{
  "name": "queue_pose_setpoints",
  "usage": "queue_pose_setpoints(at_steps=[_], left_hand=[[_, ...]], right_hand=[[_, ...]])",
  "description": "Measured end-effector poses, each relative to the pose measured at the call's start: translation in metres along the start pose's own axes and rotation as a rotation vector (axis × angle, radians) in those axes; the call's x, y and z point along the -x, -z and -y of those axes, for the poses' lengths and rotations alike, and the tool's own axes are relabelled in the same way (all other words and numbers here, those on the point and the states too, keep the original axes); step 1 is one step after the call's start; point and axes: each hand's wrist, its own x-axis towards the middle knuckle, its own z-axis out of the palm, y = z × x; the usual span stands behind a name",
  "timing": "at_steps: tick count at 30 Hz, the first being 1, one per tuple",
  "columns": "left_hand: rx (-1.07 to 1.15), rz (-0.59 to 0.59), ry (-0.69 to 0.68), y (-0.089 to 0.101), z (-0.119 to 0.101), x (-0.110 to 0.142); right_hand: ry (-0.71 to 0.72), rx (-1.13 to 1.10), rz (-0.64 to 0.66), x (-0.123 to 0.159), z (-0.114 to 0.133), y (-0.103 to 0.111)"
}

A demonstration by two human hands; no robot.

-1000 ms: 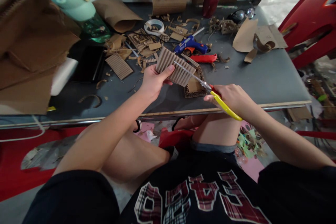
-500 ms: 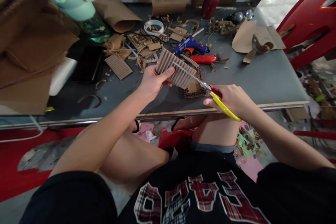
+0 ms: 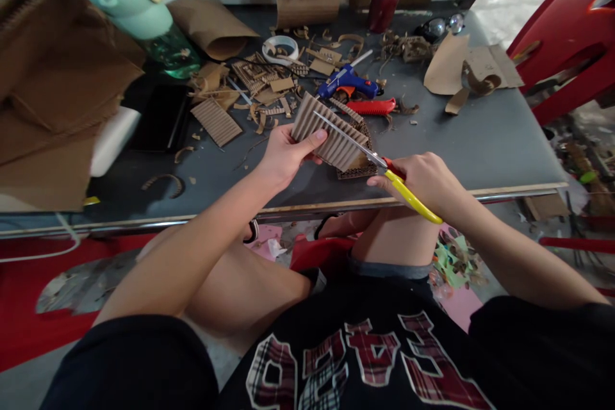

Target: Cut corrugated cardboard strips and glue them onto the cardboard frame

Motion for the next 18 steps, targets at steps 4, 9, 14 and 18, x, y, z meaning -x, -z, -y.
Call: queue_pose_setpoints(at_steps=[4,9,14,18], left_hand=[[-0.009,0.004,0.002,0.000,0.001,0.001],[0.006,0.086,0.053,-0.004,0.004,0.005],[0.048,0.103,0.038,-0.005,0.006,0.005],[0.073,0.115,0.001,-0.007,0.002,0.005]], right_hand=[[-0.003,-0.012,0.009,0.001,0.002,0.003],[0.064,-0.055,0.045,0.000,0.007,0.004],[0.032,0.007,-0.019,0.000,0.013,0.003],[0.012,0.015,-0.074,0.002,0.017,-0.001]])
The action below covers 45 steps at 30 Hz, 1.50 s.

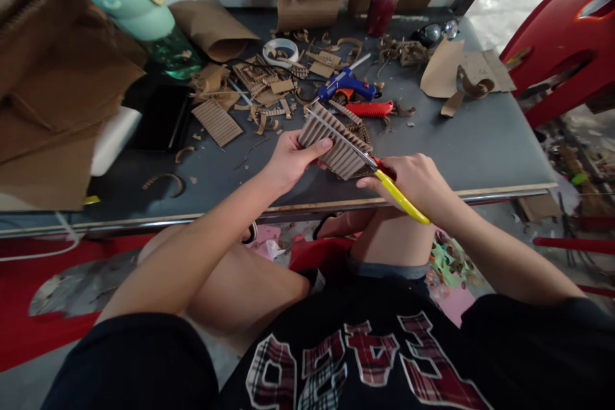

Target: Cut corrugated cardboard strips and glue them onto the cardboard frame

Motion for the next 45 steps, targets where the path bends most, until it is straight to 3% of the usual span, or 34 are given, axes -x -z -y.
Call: queue_pose_setpoints(at_steps=[6,11,17,23,28,32,35,37,40,42,45], left_hand=[[0.005,0.012,-0.001,-0.002,-0.008,0.001],[-0.029,-0.016,0.021,0.001,-0.009,0.002],[-0.022,0.086,0.102,-0.002,-0.001,0.006],[0.072,0.050,0.191,-0.007,0.006,0.003],[0.038,-0.066,0.174,0.002,0.006,-0.012],[-0.240,-0.276,-0.026,0.039,0.000,-0.031],[-0.678,-0.461,-0.188,0.071,0.000,-0.038],[-0.974,-0.532,-0.252,0.083,0.003,-0.038],[-1.254,-0.435,-0.353,0.079,0.013,-0.036],[-1.378,-0.371,-0.339,0.070,0.019,-0.036],[-1.423,-0.388,-0.355,0.060,0.022,-0.037]], right_hand=[[-0.044,-0.060,-0.068,0.002,0.007,-0.011],[-0.049,-0.141,-0.075,0.002,0.007,-0.006],[-0.028,-0.142,-0.049,0.002,0.008,0.002],[-0.059,-0.048,0.014,-0.006,0.007,-0.003],[-0.057,-0.067,-0.033,-0.018,0.001,-0.003],[-0.113,-0.036,-0.114,-0.030,-0.023,0.009],[-0.218,0.010,-0.159,-0.041,-0.053,0.020],[-0.370,0.069,-0.165,-0.046,-0.075,0.023],[-0.419,0.101,-0.110,-0.044,-0.103,0.021],[-0.416,0.106,-0.082,-0.037,-0.114,0.020],[-0.413,0.143,-0.074,-0.025,-0.119,0.023]])
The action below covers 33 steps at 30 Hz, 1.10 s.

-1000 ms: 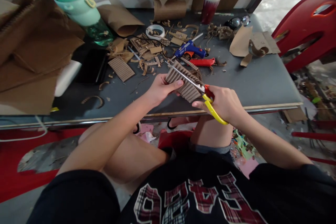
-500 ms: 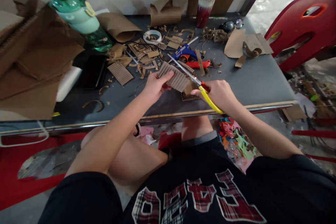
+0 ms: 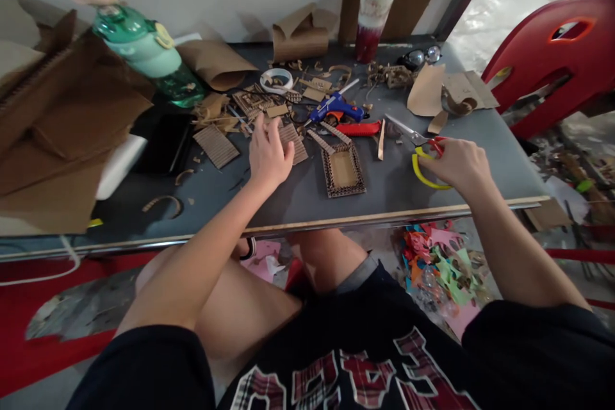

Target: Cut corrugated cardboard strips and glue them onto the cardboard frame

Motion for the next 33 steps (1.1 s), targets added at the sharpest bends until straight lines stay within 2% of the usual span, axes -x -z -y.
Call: queue_pose_setpoints(at_steps=[2,4,6,8,9,12,14,16,20,24,28,30,33], left_hand=[[-0.016,0.006,-0.004,0.000,-0.001,-0.001],[-0.033,0.062,-0.050,0.002,-0.001,-0.002],[-0.057,0.105,-0.128,0.002,-0.002,-0.002],[-0.088,0.104,-0.189,0.002,-0.003,-0.002],[-0.102,0.093,-0.201,0.002,-0.004,-0.002],[-0.126,0.072,-0.201,0.002,-0.005,-0.002],[-0.129,0.078,-0.207,0.003,-0.005,-0.002],[-0.115,0.098,-0.225,0.004,-0.006,-0.002],[-0.050,0.142,-0.259,0.006,-0.007,-0.001],[-0.021,0.118,-0.309,0.006,-0.006,-0.001],[0.007,0.039,-0.272,0.004,-0.002,-0.005],[-0.002,0.024,-0.256,0.004,-0.003,-0.005],[-0.037,0.012,-0.319,0.004,-0.003,-0.003]], right_hand=[[-0.030,0.062,-0.010,0.005,0.001,0.006],[-0.086,0.109,-0.069,0.008,0.012,0.009],[-0.013,0.052,-0.147,0.007,0.030,0.008],[0.255,-0.120,-0.201,0.002,0.055,0.001],[0.345,-0.196,-0.222,-0.003,0.068,-0.003],[0.392,-0.235,-0.287,-0.021,0.101,-0.015],[0.389,-0.221,-0.286,-0.034,0.112,-0.021],[0.471,-0.212,-0.295,-0.045,0.115,-0.026],[0.782,-0.174,-0.278,-0.059,0.107,-0.037],[0.762,-0.212,-0.305,-0.065,0.106,-0.046],[0.855,-0.248,-0.307,-0.068,0.113,-0.055],[0.865,-0.304,-0.371,-0.071,0.115,-0.060],[0.870,-0.408,-0.528,-0.076,0.117,-0.068]])
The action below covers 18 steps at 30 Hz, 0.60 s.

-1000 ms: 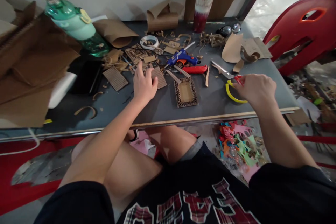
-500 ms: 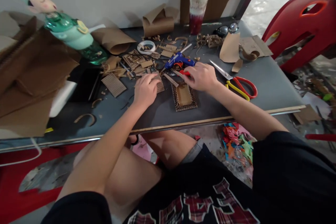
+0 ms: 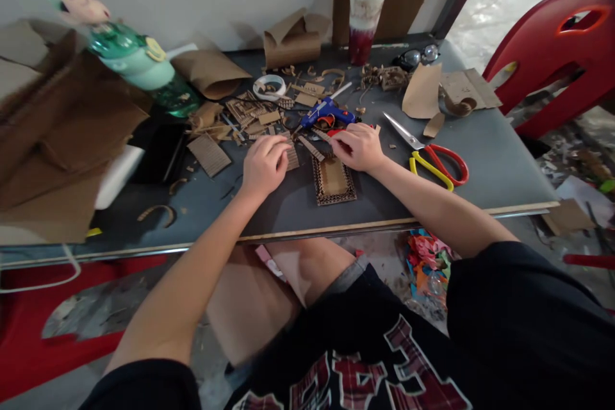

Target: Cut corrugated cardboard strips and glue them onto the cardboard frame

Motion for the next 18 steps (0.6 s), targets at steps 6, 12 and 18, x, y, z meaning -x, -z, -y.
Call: queue_pose_setpoints(at_steps=[6,12,18], left_hand=[[-0.070,-0.011,-0.238,-0.011,0.005,-0.015],[-0.038,0.129,-0.471,-0.025,0.012,-0.049],[0.018,0.086,-0.466,-0.027,0.013,-0.049]], right_hand=[[0.077,-0.082,-0.297,0.000,-0.009,-0.009],[0.189,-0.035,-0.286,0.001,-0.021,0.003],[0.384,0.141,-0.330,0.000,-0.033,0.008]])
